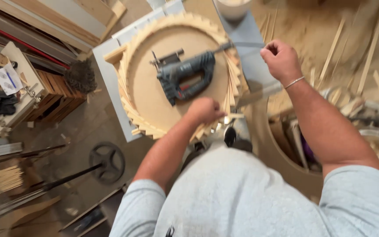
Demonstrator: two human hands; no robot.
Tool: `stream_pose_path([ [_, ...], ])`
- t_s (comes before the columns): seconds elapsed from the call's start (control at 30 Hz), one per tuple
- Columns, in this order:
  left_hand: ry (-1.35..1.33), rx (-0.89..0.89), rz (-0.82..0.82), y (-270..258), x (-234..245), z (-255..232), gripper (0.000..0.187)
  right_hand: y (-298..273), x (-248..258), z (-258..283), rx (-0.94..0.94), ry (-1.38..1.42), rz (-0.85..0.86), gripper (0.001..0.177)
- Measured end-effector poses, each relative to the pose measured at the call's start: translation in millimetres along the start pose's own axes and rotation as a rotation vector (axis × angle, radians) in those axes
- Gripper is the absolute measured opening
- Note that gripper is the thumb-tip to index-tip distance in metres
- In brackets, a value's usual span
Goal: Assemble a circular wooden frame by placing slats and trimming them with a jigsaw
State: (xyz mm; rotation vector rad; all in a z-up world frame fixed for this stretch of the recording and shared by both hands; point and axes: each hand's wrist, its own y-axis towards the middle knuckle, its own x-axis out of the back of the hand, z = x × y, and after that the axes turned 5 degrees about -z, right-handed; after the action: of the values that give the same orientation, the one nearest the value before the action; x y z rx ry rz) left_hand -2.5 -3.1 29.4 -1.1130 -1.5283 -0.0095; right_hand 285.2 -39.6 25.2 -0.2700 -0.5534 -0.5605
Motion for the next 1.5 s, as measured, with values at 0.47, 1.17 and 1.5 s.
stream_pose_path([
  [0.47, -0.136, 0.056, 0.080, -32.7, 36.0, -6.6, 0.042, 216.6, -85.9, 53.7, 0.732, -0.568, -0.143, 0.017],
  [1.17, -0.201, 0.032, -0.141, -16.1, -6.3, 12.8, 0.036, 269.5, -126.1, 95.0, 0.258, -1.287, 0.580, 0.054],
  [1.5, -0.174, 0.035, -0.108, -5.6, -24.1, 12.3, 0.037, 251.1, -109.1, 91.6, 0.359, -1.150, 0.547, 0.042],
])
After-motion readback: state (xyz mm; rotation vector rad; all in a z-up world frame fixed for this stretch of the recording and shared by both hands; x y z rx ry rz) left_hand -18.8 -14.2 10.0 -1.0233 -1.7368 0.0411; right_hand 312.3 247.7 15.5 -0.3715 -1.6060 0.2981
